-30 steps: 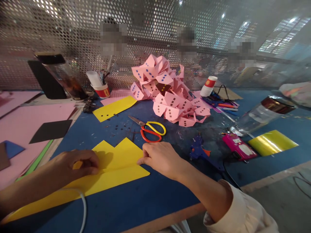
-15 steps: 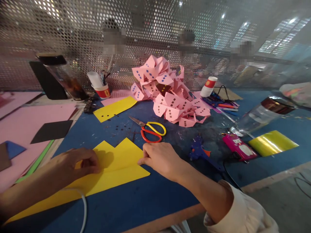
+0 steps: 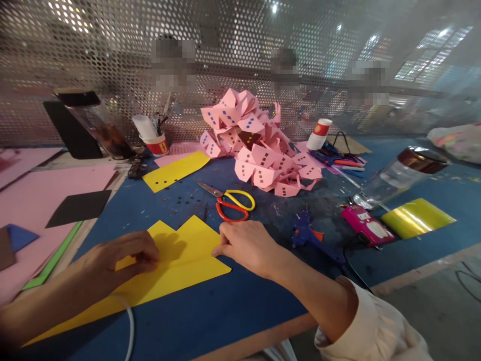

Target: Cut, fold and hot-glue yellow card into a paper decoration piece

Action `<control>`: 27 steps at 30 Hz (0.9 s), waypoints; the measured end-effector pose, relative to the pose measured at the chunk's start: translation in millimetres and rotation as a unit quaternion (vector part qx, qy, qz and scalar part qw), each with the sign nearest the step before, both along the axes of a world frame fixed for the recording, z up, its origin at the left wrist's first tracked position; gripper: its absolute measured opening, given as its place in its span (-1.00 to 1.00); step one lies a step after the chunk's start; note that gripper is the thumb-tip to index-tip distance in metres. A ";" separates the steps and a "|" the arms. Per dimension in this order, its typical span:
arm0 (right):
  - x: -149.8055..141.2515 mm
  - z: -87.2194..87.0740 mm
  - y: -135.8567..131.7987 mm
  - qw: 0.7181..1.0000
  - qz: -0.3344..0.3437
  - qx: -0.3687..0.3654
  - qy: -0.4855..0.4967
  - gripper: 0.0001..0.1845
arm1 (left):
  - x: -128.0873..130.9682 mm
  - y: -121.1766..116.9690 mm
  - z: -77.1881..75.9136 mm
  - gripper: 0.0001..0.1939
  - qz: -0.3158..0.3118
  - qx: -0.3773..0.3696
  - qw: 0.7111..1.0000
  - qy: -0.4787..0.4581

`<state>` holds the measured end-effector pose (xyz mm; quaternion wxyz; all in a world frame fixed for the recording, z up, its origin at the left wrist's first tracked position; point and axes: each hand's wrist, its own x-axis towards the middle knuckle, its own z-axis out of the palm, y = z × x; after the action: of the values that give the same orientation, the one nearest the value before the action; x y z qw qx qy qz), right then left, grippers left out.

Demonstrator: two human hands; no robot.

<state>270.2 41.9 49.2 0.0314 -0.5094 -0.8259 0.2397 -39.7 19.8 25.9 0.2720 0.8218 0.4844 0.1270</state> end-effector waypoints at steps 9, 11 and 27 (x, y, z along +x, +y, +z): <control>-0.1 -0.1 1.4 1.000 0.007 0.003 -0.003 -0.66 | 1.0 -5.1 -7.6 -0.82 -0.021 0.025 0.998 -0.045; -0.3 0.2 1.0 1.000 0.006 0.002 -0.006 -0.66 | 3.7 -6.1 -8.6 -0.81 -0.031 0.042 0.997 -0.054; -0.1 1.2 0.5 1.000 0.008 0.006 -0.008 -0.67 | 19.0 -6.0 -16.4 -0.79 0.011 0.030 0.998 -0.060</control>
<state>270.2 42.4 50.4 0.0261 -0.5043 -0.8318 0.2306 -20.7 13.8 9.5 0.2749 0.8147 0.4725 0.1937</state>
